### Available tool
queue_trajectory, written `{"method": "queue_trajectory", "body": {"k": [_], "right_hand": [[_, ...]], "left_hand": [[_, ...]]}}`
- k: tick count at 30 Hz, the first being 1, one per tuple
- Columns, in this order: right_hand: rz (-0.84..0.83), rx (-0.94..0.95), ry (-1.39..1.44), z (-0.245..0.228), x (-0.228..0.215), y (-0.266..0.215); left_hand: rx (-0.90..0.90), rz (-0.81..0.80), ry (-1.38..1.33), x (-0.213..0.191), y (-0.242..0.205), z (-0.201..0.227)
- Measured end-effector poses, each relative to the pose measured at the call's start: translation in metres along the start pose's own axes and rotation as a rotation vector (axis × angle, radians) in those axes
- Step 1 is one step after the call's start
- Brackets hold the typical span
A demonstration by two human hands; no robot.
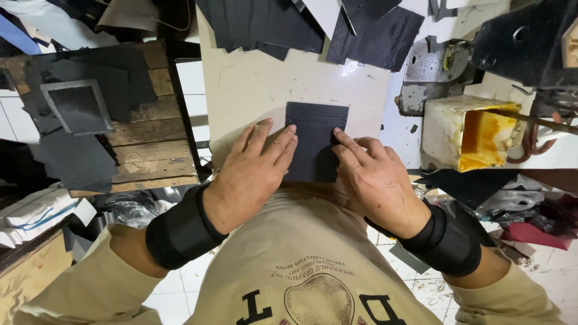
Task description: The person assembles and glues leather wallet components.
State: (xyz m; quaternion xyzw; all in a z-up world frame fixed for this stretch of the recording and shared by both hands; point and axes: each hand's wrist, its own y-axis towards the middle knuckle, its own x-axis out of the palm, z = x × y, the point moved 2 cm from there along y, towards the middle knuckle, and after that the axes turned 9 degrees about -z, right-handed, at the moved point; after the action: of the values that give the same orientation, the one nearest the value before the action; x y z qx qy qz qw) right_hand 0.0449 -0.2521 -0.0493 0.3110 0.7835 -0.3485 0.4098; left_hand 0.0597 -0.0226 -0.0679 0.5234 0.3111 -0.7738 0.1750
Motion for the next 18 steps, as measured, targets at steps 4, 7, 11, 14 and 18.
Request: {"method": "queue_trajectory", "body": {"k": [4,7,11,14,18], "right_hand": [[-0.002,0.023,-0.011,-0.003,0.002,0.002],[0.004,0.041,-0.02,-0.004,0.006,0.003],[0.001,0.055,-0.044,-0.003,0.009,0.002],[0.044,0.033,-0.006,0.0,0.013,0.001],[0.109,0.002,0.001,0.0,0.017,-0.001]], "left_hand": [[-0.004,0.0,-0.011,0.001,0.001,-0.001],[-0.008,0.006,-0.045,-0.001,0.001,-0.002],[0.006,0.003,-0.056,0.0,0.003,-0.003],[0.002,0.031,-0.078,-0.002,0.005,-0.005],[0.009,0.048,-0.1,-0.003,0.006,-0.005]]}}
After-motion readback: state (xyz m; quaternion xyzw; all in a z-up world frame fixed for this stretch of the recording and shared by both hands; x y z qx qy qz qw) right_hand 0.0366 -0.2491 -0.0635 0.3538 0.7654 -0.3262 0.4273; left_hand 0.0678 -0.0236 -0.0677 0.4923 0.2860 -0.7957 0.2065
